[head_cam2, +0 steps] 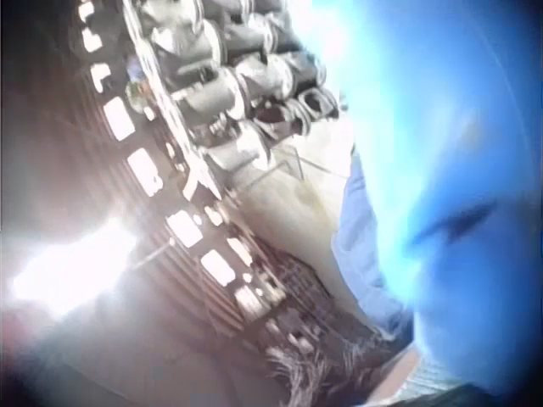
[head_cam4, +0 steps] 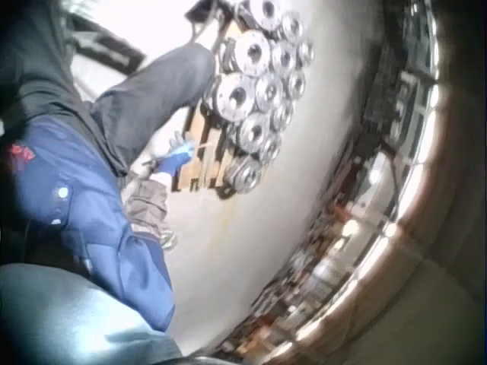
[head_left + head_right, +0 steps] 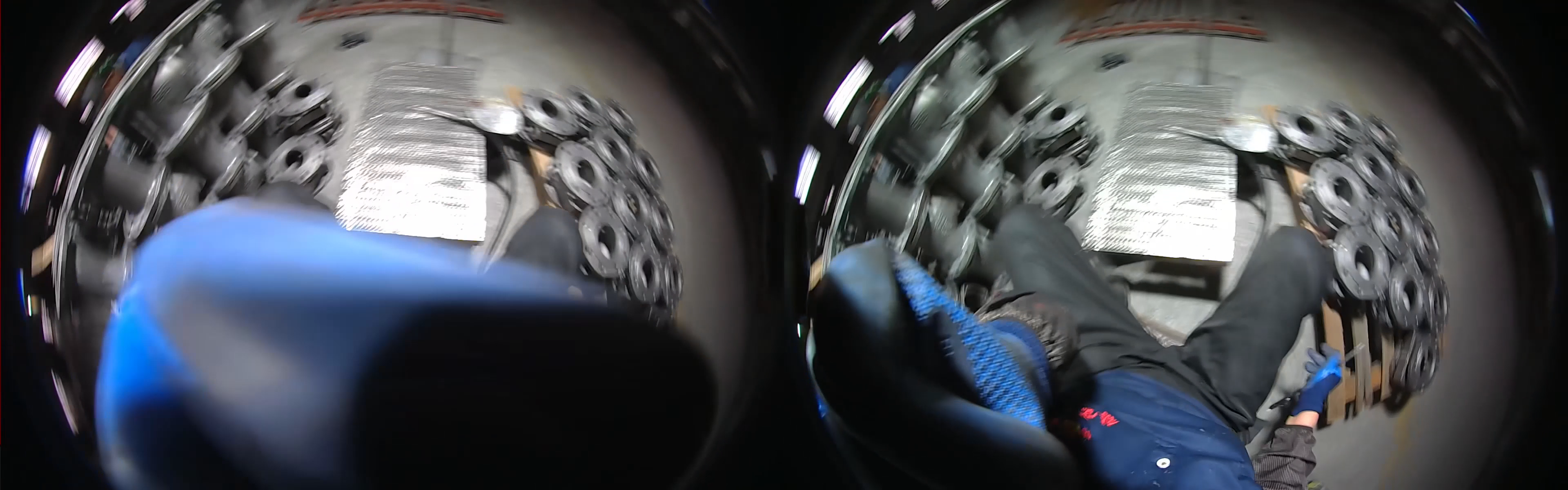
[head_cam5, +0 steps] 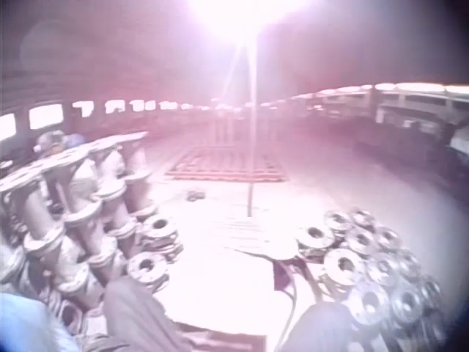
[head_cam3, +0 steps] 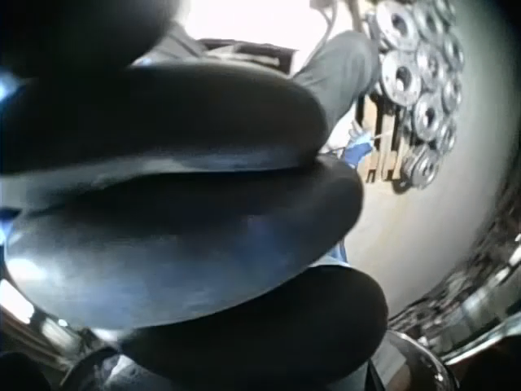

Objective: The person handles various metal flange and pipe components, using a hand file to smooth the inner and outer surfaces of the workpieces before placing them back on the floor or a pallet.

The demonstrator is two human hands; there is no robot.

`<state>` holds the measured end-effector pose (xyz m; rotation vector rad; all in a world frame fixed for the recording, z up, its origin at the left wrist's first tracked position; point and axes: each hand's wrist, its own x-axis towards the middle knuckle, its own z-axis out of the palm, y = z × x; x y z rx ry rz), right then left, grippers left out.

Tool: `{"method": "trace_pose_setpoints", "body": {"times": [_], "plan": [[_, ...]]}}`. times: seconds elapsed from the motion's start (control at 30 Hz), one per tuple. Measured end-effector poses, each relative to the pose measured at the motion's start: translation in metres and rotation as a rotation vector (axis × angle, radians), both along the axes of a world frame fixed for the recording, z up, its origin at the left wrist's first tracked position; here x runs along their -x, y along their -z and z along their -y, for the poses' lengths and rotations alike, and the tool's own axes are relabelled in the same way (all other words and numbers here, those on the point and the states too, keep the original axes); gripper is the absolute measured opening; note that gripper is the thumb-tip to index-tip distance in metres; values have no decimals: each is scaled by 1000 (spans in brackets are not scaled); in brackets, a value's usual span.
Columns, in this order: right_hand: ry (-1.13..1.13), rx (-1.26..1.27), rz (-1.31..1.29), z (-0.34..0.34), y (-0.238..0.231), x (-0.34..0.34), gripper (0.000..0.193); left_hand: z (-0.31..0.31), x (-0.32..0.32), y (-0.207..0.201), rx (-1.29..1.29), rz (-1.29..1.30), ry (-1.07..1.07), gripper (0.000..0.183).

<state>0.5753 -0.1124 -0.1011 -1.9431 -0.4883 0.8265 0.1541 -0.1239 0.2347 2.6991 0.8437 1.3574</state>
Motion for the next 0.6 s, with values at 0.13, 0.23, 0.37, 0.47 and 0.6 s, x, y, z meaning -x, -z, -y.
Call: {"method": "trace_pose_setpoints", "body": {"times": [0.13, 0.23, 0.37, 0.47, 0.6], "plan": [[-280, -210, 27, -71, -61, 38, 48, 37, 28, -2, 55, -26, -182, 40], [-397, -555, 318, -116, -175, 65, 45, 38, 45, 24, 80, 35, -235, 43], [-477, -732, 129, -83, -294, 204, 52, 6, 82, 75, 111, -10, -594, 48], [-1046, -808, -362, -109, -315, 195, 50, -38, 140, 85, 208, 70, -715, 28], [-1153, -717, 96, -112, -276, 270, 44, -97, 246, 169, 516, 379, -695, 26]]}}
